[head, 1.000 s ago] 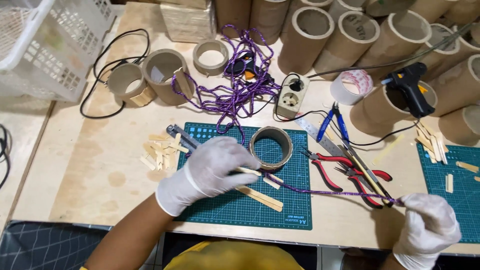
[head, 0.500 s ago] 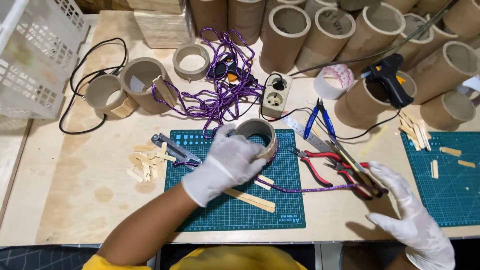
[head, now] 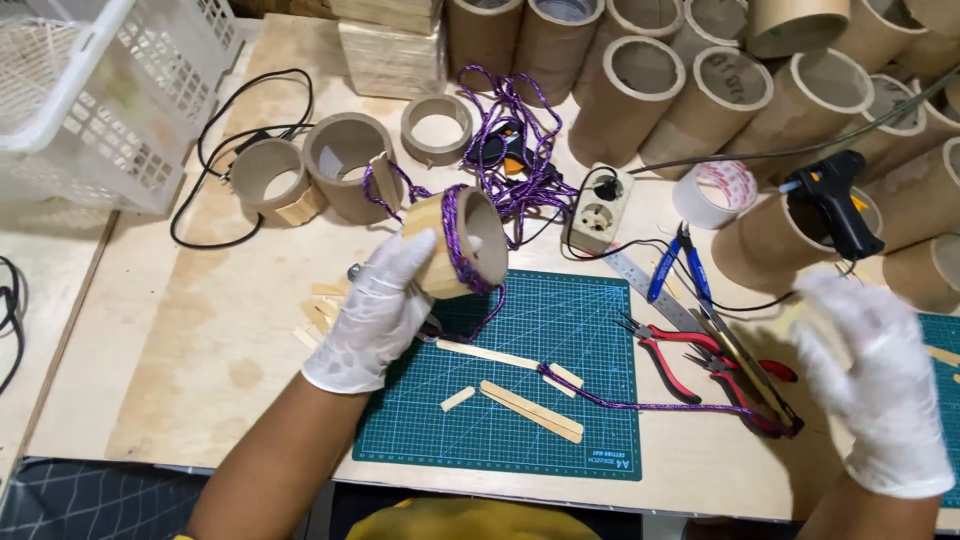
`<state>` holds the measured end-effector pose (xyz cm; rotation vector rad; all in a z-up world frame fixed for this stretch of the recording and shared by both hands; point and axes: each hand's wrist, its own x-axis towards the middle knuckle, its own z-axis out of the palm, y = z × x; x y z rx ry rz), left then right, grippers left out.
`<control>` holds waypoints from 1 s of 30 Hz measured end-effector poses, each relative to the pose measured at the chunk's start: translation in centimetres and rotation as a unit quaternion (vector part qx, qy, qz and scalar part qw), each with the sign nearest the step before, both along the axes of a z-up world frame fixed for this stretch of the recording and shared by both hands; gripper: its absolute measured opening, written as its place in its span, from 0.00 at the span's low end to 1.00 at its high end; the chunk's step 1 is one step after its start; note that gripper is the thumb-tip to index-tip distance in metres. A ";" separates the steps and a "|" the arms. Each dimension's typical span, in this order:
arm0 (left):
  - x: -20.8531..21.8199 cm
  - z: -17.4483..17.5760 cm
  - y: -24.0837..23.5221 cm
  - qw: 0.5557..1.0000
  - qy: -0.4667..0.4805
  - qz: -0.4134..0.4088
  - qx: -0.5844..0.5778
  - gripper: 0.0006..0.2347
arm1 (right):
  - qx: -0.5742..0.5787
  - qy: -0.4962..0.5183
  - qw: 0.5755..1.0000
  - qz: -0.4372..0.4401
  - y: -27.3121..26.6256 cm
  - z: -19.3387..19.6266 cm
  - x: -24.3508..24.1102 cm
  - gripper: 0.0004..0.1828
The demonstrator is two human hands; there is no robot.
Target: Decorating a cardboard tube by wrapping it with purple cord and gluing wooden popsicle sticks around its exterior.
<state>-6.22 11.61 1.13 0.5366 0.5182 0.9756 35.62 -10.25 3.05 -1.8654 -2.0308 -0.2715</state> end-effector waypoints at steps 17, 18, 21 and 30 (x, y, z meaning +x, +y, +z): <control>-0.1 -0.1 -2.3 0.972 0.111 -0.179 0.108 0.33 | 0.043 0.010 0.980 -0.196 7.4 -1.2 2.9 0.19; 0.0 -0.6 -2.2 0.974 0.112 -0.172 0.096 0.36 | 0.057 0.032 0.978 -0.199 7.3 -1.7 3.0 0.22; -0.2 0.3 -2.5 0.982 0.050 -0.166 0.073 0.37 | 0.038 0.099 0.966 -0.234 7.7 -2.2 3.2 0.22; -0.1 -0.3 -2.6 0.985 0.018 -0.161 0.053 0.37 | 0.064 -0.178 0.956 -0.224 7.0 -4.8 7.0 0.19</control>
